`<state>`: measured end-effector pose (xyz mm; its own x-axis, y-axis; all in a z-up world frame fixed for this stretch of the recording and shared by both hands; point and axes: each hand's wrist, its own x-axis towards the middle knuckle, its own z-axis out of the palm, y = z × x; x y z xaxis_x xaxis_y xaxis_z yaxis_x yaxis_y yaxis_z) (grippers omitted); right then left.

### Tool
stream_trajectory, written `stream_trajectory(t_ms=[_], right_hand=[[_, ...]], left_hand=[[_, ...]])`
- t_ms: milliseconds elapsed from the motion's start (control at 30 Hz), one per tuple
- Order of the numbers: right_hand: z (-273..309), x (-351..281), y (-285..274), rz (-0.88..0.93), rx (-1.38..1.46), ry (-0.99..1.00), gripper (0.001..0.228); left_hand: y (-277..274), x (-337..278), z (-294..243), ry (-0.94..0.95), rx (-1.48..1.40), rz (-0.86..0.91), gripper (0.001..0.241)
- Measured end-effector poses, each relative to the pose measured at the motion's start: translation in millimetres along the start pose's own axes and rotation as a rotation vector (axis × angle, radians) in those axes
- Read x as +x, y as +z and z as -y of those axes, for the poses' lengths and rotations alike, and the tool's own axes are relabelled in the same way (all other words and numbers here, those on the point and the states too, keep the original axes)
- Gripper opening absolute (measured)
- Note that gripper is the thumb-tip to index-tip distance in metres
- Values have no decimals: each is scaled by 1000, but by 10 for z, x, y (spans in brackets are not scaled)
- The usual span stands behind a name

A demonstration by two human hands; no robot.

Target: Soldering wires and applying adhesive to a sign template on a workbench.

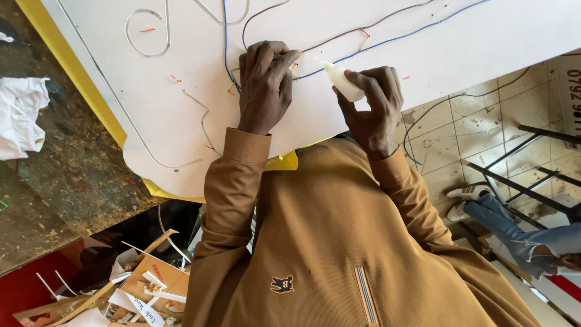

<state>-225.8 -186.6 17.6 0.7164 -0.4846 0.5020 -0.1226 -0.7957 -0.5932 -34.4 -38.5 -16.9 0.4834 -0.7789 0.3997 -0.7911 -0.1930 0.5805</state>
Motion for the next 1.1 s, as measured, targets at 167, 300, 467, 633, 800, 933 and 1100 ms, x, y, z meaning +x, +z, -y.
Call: stream_trajectory(t_ms=[167, 300, 467, 633, 800, 933, 1100], right_hand=[[17, -22, 45, -1, -5, 4, 28], [28, -19, 40, -31, 4, 23, 24], [-119, -88, -57, -65, 115, 169, 26], [-99, -103, -45, -190, 468, 460, 35], [-68, -48, 23, -191, 837, 544, 43], [-124, 55, 80, -51, 709, 400, 47], [-135, 295, 240, 89, 349, 269, 31]], left_hand=[[11, -8, 9, 11, -3, -4, 44], [4, -2, 16, 8, -2, -1, 43], [-1, 4, 8, 17, 0, -12, 47], [10, 9, -12, 26, 21, -12, 45], [-5, 16, -23, 69, 34, -19, 35], [-18, 40, -48, 65, 19, -21, 31], [-35, 48, -55, 77, 44, -33, 30]])
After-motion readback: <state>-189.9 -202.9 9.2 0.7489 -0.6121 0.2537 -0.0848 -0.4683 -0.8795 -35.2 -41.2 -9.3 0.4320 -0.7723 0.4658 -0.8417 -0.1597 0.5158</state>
